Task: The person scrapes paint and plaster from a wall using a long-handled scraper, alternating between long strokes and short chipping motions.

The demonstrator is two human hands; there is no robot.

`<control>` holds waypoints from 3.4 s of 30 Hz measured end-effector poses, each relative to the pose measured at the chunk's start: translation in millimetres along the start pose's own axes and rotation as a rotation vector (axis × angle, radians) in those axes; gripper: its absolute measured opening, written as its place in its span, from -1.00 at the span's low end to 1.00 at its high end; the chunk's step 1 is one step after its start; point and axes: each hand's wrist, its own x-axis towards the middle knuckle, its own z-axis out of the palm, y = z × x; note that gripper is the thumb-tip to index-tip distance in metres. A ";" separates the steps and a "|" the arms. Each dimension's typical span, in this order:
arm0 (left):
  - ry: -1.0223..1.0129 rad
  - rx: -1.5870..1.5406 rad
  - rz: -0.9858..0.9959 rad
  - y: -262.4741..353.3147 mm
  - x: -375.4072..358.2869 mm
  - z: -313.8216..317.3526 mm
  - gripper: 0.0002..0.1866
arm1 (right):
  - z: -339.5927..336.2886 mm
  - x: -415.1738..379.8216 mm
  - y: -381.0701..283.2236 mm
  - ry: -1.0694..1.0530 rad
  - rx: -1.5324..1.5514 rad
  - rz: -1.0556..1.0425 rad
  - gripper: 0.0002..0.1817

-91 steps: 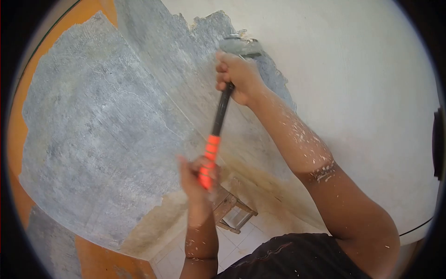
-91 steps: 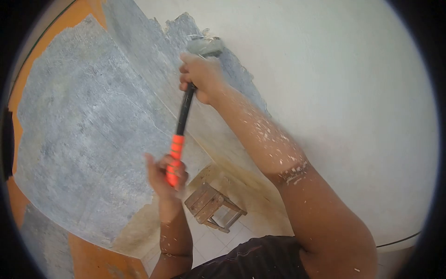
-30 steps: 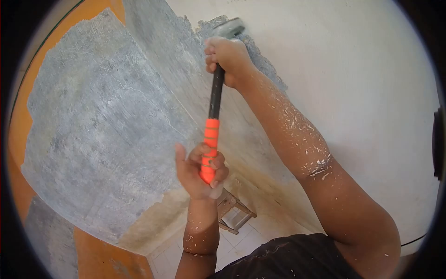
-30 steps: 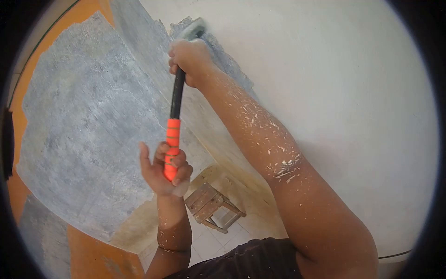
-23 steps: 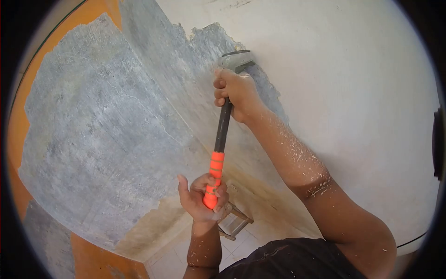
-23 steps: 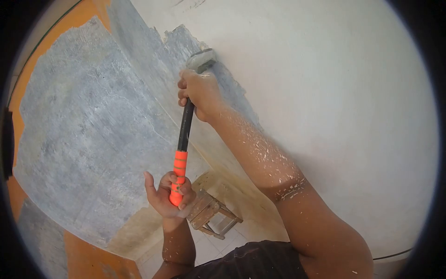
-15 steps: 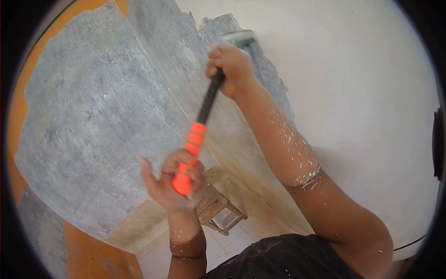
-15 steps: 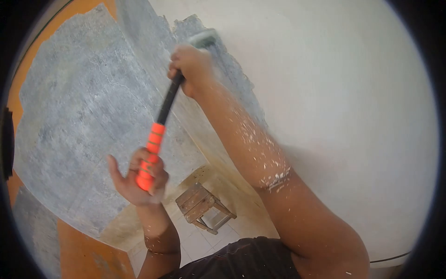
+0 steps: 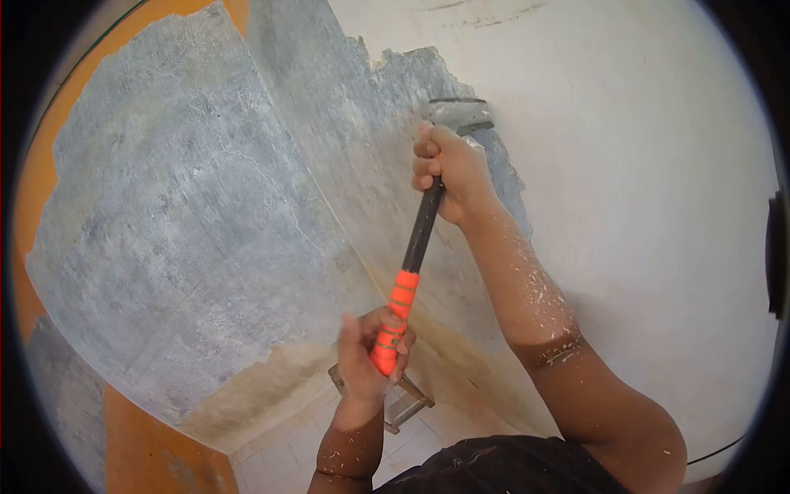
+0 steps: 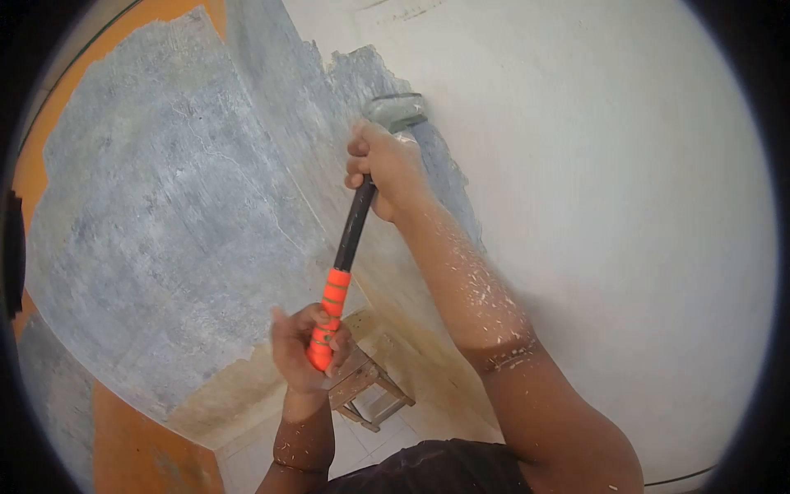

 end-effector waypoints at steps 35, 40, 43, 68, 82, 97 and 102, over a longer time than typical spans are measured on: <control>-0.084 -0.065 -0.004 -15.7 3.9 -0.3 -0.31 | -2.2 1.7 -4.7 0.025 -0.131 0.065 -0.91; -0.095 -0.210 -0.030 16.0 31.7 30.3 -0.29 | 28.9 36.3 -17.5 -0.147 -0.072 -0.054 -0.96; -0.068 -0.187 0.031 10.8 8.0 31.1 -0.29 | 18.0 17.2 -15.7 -0.171 -0.008 -0.044 -0.94; -0.196 -0.143 0.055 -5.9 29.5 24.0 -0.79 | 8.0 51.9 -21.7 -0.241 -0.117 -0.006 -0.88; -0.736 0.070 0.066 -45.4 60.5 -68.3 -0.73 | 1.5 -63.1 4.8 -0.123 -2.307 -1.155 -0.45; -0.703 0.038 0.388 -45.8 75.3 -69.5 -0.52 | 28.9 9.8 -31.8 -0.990 -2.793 -0.681 -0.75; -0.724 0.177 0.433 -29.7 76.4 -51.6 -0.71 | 29.4 24.4 -48.8 -1.147 -2.652 -0.757 -0.79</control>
